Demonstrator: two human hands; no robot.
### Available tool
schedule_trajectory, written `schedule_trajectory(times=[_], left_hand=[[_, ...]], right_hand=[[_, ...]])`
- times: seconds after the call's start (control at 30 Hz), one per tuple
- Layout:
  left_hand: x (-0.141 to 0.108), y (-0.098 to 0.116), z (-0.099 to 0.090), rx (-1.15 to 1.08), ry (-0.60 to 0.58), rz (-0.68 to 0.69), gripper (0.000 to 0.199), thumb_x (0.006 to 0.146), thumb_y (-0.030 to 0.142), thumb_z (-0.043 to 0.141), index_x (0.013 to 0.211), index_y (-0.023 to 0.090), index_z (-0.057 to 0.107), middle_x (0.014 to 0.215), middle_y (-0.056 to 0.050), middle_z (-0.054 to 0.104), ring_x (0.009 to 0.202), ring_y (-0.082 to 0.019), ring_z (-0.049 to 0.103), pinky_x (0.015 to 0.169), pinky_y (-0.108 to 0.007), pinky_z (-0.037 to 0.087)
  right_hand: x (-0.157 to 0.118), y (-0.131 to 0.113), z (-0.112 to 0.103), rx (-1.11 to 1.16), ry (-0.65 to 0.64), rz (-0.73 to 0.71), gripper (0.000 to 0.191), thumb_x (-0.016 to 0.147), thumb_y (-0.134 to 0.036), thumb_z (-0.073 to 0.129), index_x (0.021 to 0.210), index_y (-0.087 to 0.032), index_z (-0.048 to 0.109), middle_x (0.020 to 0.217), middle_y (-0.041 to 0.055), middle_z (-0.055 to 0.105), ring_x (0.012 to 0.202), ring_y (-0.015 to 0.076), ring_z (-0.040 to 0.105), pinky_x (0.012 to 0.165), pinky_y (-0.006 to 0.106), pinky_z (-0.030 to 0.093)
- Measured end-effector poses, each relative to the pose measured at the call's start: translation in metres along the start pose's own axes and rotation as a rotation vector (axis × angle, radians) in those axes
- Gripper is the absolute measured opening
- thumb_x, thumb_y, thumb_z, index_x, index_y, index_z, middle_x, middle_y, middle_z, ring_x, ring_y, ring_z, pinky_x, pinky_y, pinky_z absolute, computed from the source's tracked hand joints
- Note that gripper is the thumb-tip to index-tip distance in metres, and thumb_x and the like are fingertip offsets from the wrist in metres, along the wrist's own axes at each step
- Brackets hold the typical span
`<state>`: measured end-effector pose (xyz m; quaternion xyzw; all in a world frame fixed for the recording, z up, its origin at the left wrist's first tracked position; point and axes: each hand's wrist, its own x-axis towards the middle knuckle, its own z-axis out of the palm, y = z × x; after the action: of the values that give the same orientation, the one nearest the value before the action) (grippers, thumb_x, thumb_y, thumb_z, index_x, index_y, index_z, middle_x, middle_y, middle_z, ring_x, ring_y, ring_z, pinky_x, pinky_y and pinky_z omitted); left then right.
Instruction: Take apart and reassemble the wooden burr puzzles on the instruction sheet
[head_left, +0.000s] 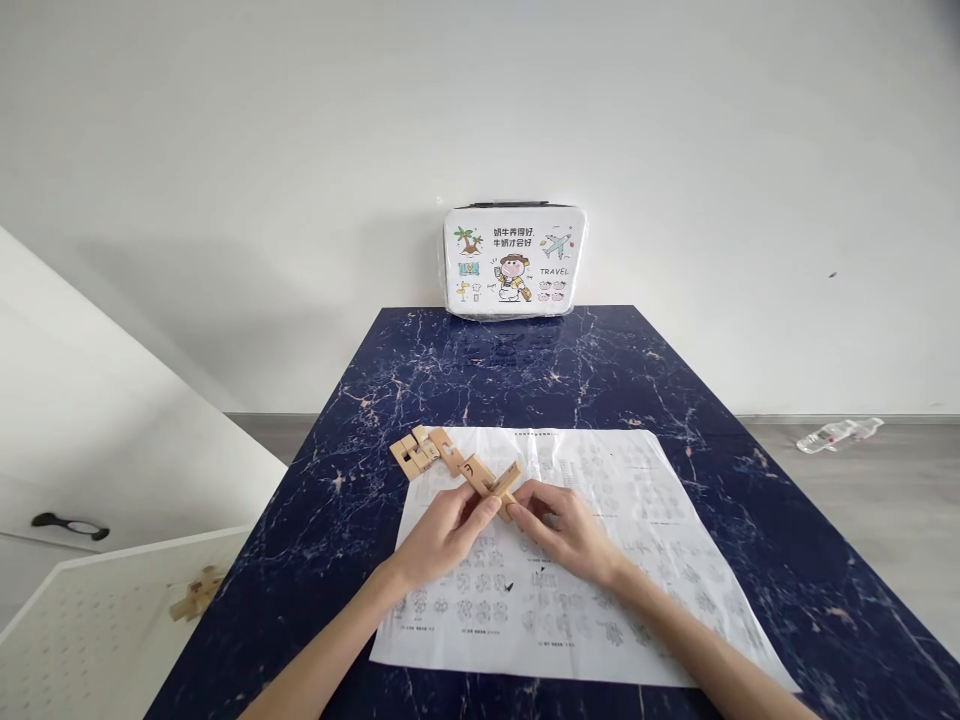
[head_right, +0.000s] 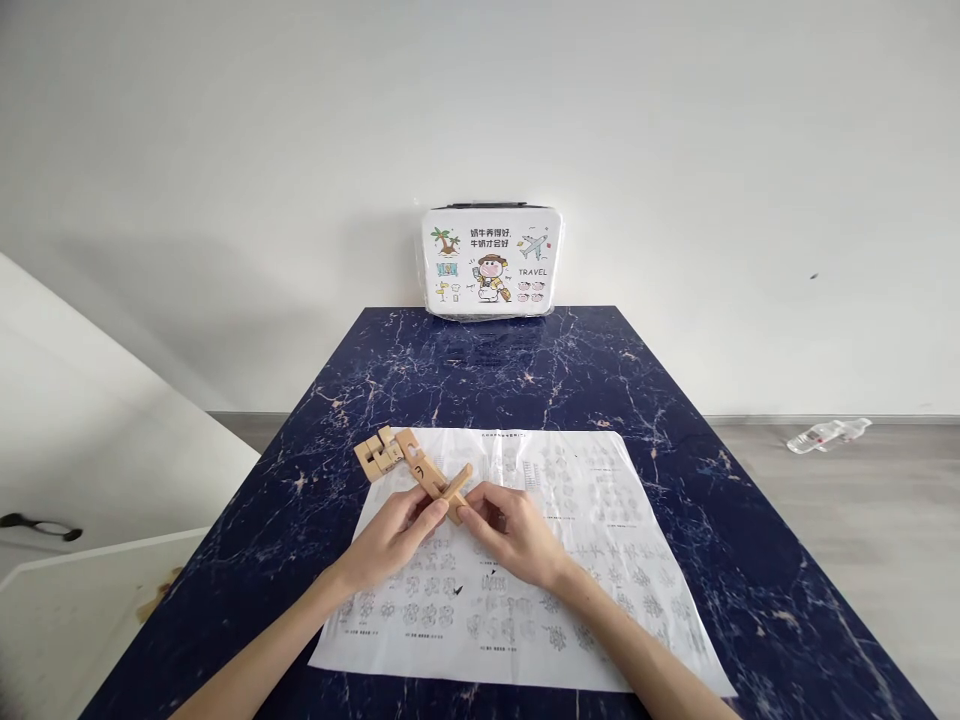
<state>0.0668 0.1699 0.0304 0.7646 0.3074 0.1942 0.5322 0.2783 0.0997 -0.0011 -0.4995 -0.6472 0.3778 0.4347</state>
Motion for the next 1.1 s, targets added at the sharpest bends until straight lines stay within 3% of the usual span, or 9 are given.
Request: schedule_trajectory(times=[0.2, 0.37, 0.5, 0.67, 0.9, 1.1], left_hand=[[-0.002, 0.001, 0.005, 0.108, 0.102, 0.059, 0.042, 0.112, 0.05, 0.038, 0.115, 0.018, 0.066, 0.071, 0.003, 0.055, 0.057, -0.014, 0.043, 0.054, -0.027, 0.035], [-0.001, -0.002, 0.002, 0.188, 0.139, 0.05, 0.042, 0.112, 0.049, 0.037, 0.105, 0.017, 0.063, 0.066, 0.005, 0.045, 0.054, -0.013, 0.037, 0.053, -0.027, 0.029], [-0.001, -0.005, 0.006, 0.18, 0.191, 0.071, 0.04, 0.112, 0.048, 0.036, 0.11, 0.018, 0.062, 0.064, 0.006, 0.044, 0.052, -0.013, 0.035, 0.051, -0.027, 0.028], [0.0, -0.01, 0.013, 0.18, 0.254, 0.053, 0.04, 0.112, 0.049, 0.035, 0.096, 0.02, 0.057, 0.063, 0.006, 0.042, 0.054, -0.014, 0.038, 0.053, -0.028, 0.031], [0.002, -0.012, 0.013, 0.156, 0.234, 0.06, 0.045, 0.114, 0.047, 0.03, 0.13, 0.016, 0.059, 0.064, 0.006, 0.045, 0.054, -0.015, 0.041, 0.053, -0.027, 0.032], [0.002, -0.008, 0.016, 0.17, 0.271, 0.064, 0.044, 0.114, 0.048, 0.03, 0.125, 0.017, 0.059, 0.062, 0.007, 0.041, 0.05, -0.014, 0.036, 0.051, -0.027, 0.028]], right_hand=[[0.001, -0.004, 0.0, -0.081, 0.01, -0.07, 0.032, 0.109, -0.04, 0.051, 0.084, -0.021, 0.058, 0.069, -0.0017, 0.052, 0.059, 0.013, 0.044, 0.054, 0.027, 0.039], [0.002, -0.006, -0.006, -0.131, -0.005, -0.093, 0.028, 0.108, -0.035, 0.051, 0.084, -0.022, 0.056, 0.069, -0.002, 0.052, 0.059, 0.0132, 0.045, 0.056, 0.028, 0.04], [0.003, -0.008, -0.009, -0.137, -0.002, -0.105, 0.028, 0.108, -0.034, 0.05, 0.085, -0.022, 0.057, 0.069, -0.0017, 0.053, 0.059, 0.0137, 0.046, 0.057, 0.028, 0.04], [0.003, -0.005, -0.006, -0.17, 0.01, -0.112, 0.026, 0.109, -0.035, 0.049, 0.088, -0.022, 0.058, 0.072, -0.0003, 0.056, 0.061, 0.0145, 0.049, 0.057, 0.028, 0.042], [0.001, -0.004, 0.005, -0.126, 0.05, -0.111, 0.027, 0.109, -0.035, 0.049, 0.086, -0.022, 0.055, 0.071, -0.0009, 0.054, 0.061, 0.014, 0.047, 0.057, 0.028, 0.042], [0.003, -0.007, 0.001, -0.143, 0.044, -0.119, 0.029, 0.11, -0.038, 0.049, 0.087, -0.022, 0.057, 0.069, -0.0013, 0.055, 0.059, 0.0139, 0.048, 0.056, 0.028, 0.042]])
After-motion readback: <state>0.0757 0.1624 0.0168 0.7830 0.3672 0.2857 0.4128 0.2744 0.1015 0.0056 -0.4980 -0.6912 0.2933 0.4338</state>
